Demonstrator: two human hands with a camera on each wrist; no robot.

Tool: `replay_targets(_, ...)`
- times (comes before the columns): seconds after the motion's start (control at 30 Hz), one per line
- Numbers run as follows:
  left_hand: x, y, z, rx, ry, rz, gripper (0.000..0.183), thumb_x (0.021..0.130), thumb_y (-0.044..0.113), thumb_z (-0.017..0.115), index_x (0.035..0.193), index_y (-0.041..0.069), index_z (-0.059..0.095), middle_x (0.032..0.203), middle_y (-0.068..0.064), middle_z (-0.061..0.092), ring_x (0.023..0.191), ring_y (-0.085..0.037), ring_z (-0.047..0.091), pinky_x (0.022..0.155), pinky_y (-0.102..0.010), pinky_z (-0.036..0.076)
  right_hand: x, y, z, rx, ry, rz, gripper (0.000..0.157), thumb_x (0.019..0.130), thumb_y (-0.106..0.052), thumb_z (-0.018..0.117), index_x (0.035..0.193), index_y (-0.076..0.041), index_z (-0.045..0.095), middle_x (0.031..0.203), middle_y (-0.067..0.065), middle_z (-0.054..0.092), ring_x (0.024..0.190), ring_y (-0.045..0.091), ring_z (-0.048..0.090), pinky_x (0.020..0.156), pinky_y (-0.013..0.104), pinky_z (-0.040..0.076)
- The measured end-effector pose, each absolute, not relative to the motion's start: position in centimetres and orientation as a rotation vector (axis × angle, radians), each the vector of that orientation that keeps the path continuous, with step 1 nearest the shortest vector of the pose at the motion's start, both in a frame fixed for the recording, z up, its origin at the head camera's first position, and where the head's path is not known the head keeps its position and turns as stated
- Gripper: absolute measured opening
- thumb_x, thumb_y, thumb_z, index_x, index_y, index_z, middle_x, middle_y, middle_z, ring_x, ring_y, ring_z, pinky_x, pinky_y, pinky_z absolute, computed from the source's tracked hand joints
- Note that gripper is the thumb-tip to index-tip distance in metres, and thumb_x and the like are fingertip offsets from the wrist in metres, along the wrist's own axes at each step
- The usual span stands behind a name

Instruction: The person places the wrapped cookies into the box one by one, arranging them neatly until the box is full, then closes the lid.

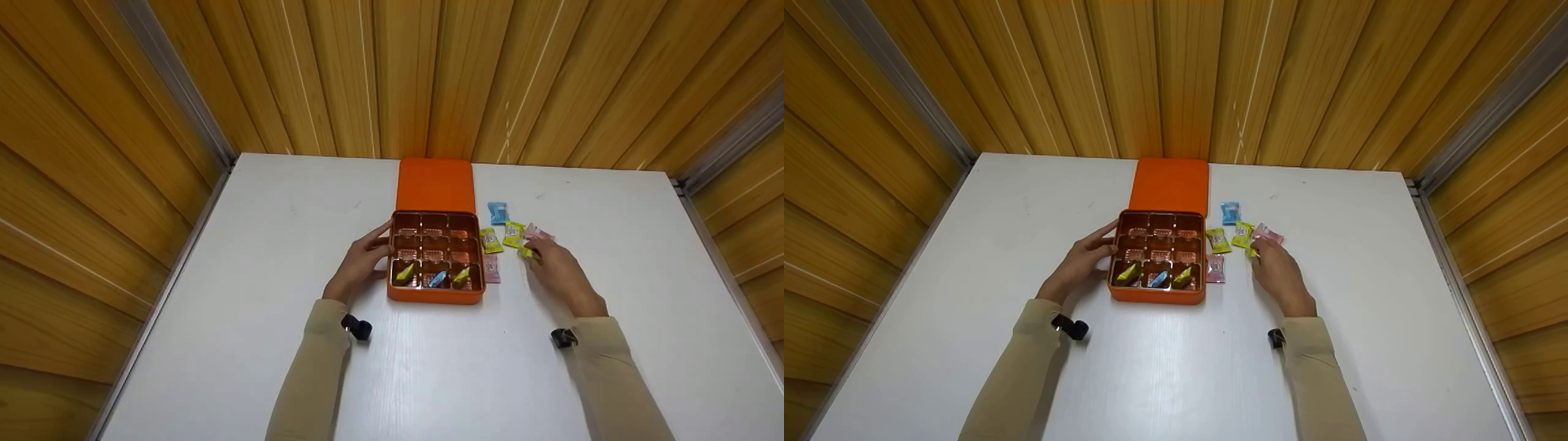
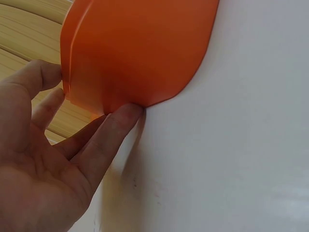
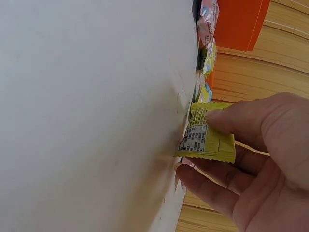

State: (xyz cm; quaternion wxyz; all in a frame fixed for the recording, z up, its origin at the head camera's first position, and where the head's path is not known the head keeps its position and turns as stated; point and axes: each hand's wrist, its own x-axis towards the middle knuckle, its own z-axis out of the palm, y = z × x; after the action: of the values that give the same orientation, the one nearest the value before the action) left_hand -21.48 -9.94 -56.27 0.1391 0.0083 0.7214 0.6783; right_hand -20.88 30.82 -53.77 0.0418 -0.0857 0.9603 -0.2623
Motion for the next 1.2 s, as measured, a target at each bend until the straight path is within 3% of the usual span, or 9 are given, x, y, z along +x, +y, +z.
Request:
replay_targets(0.2, -21.46, -9.93, -56.25, 0.011, 2.034, 2.002, 0.065, 0.101, 0.014, 0.064, 0.161, 0.035, 0.048, 0.145, -0.016, 0.061, 0.126, -0.031, 0.062, 0.082, -0.049, 0.064, -20.79, 30.92, -53.85, -0.262, 2.946, -0.847, 0.037, 0.106, -0.004, 0.063, 0.139, 0.005, 0.052, 0.133, 0.030, 0.063, 0.124, 0.046, 0.060, 0.105, 0.062, 0.049)
replay_targets(0.43, -21.48, -10.01, -56.34, 0.032, 2.038, 1.998, 0.065, 0.102, 0.015, 0.064, 0.161, 0.036, 0.048, 0.146, -0.016, 0.060, 0.128, -0.032, 0.061, 0.082, -0.049, 0.064, -20.60, 30.92, -53.95, -0.258, 2.967, -0.851, 0.026, 0.103, -0.004, 0.068, 0.126, 0.003, 0.058, 0.122, 0.026, 0.067, 0.110, 0.040, 0.062, 0.098, 0.059, 0.052)
replay_targets(0.73, -21.54, -10.09, -56.45, 0.043, 2.043, 2.000, 0.063, 0.103, 0.016, 0.065, 0.161, 0.035, 0.049, 0.146, -0.017, 0.060, 0.129, -0.033, 0.061, 0.082, -0.049, 0.064, -20.45, 31.07, -53.73, -0.303, 2.984, -0.896, 0.025, 0.100, 0.005, 0.067, 0.125, 0.005, 0.066, 0.127, 0.025, 0.066, 0.125, 0.045, 0.059, 0.108, 0.061, 0.047)
replay_targets(1.2, -21.39, -10.10, -56.52, 0.031, 2.053, 1.993, 0.064, 0.102, 0.016, 0.064, 0.160, 0.037, 0.050, 0.147, -0.017, 0.059, 0.127, -0.033, 0.061, 0.084, -0.049, 0.063, -20.32, 30.93, -53.56, -0.314, 2.999, -0.969, 0.026, 0.099, 0.003, 0.071, 0.125, 0.003, 0.068, 0.131, 0.024, 0.066, 0.130, 0.043, 0.058, 0.110, 0.058, 0.047)
